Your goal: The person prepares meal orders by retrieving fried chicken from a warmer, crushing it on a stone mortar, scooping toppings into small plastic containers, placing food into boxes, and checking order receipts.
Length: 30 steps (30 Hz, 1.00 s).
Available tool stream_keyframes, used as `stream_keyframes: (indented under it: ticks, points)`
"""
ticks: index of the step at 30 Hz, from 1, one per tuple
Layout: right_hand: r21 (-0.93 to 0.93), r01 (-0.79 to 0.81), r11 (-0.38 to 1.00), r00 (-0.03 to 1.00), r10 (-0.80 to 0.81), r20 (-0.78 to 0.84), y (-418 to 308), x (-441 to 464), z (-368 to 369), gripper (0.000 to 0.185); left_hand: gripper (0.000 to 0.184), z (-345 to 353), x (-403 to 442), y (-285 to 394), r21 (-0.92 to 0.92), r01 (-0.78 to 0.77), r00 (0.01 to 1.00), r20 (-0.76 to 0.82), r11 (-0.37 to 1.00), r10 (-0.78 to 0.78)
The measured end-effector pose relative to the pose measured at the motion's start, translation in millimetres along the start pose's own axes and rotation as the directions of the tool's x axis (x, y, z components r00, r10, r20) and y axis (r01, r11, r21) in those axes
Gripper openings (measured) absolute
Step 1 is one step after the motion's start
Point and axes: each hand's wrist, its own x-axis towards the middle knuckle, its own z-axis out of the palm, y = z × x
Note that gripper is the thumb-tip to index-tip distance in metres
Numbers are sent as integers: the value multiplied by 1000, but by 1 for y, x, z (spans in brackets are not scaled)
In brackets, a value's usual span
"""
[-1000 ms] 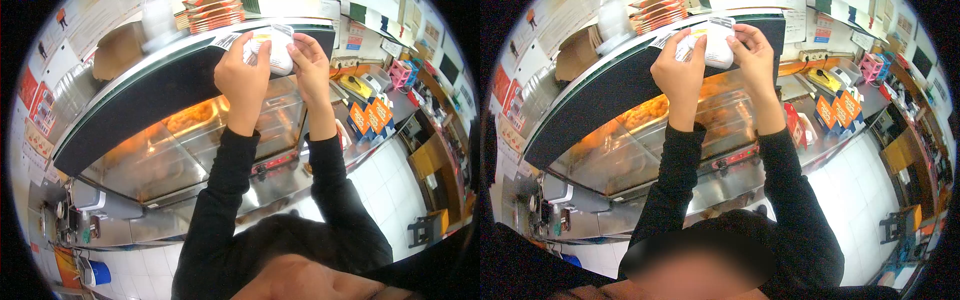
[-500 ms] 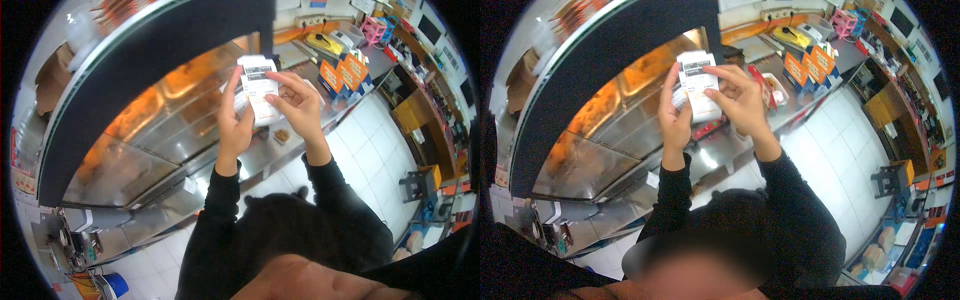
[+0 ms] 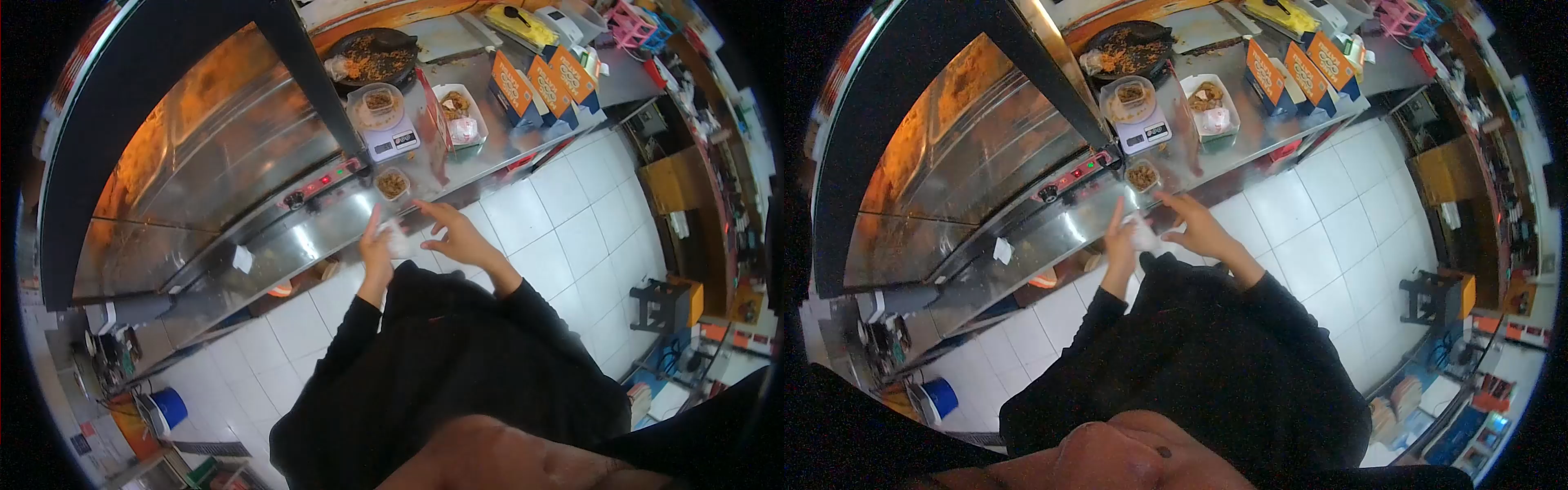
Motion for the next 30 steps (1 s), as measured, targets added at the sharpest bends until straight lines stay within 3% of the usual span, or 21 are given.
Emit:
stream_keyframes:
  ticks: [1, 3, 4, 6, 9, 10, 12, 16, 19, 21, 25, 28, 30]
  points:
    - [-39, 21, 999, 1000, -21, 9, 5, 8, -11, 65, 46, -19, 12, -11, -11, 10, 999, -46, 1000, -10]
    - [-117, 73, 990, 997, -71, 22, 15, 34, -32, 62, 36, -53, 36, -31, 238, -66, 978, -175, 969, 109]
    - [-228, 227, 947, 967, -246, -59, 19, 55, -38, 56, 32, -59, 42, -30, 343, -56, 975, -185, 938, 126]
    - [-120, 75, 990, 996, -82, -47, 12, 102, -51, 50, 27, -65, 57, -30, 541, -29, 968, -196, 840, 159]
    - [-239, 181, 954, 941, -238, -239, 30, 196, -40, 52, 38, -60, 88, -48, 902, -179, 867, -44, 392, 497]
    - [-272, 218, 937, 905, -298, -304, 43, 231, -34, 57, 51, -48, 90, -44, 932, -120, 883, -58, 342, 466]
    - [-630, 58, 775, 944, -248, -219, 52, 282, -29, 66, 77, -18, 90, -25, 972, -1, 910, -96, 235, 404]
    - [-820, 182, 543, 983, -96, 155, 83, 359, -29, 67, 106, -2, 107, -17, 996, -21, 933, -13, 92, 358]
    - [-872, 255, 417, 955, 35, 296, 102, 388, -30, 66, 111, 4, 121, -8, 991, -1, 972, -31, 136, 231]
    - [-879, 253, 403, 946, 85, 311, 112, 396, -29, 65, 112, 0, 134, -17, 991, -53, 959, 15, 124, 284]
    - [-850, 327, 414, 928, 31, 372, 108, 401, -34, 67, 105, 5, 144, -13, 994, -104, 961, 91, 38, 261]
    - [-817, 354, 456, 934, -130, 332, 83, 396, -54, 71, 90, 7, 150, -14, 993, -102, 968, 84, 61, 238]
    - [-720, 395, 571, 915, -312, 254, 65, 379, -81, 71, 74, 8, 152, -14, 990, -103, 963, 74, 98, 258]
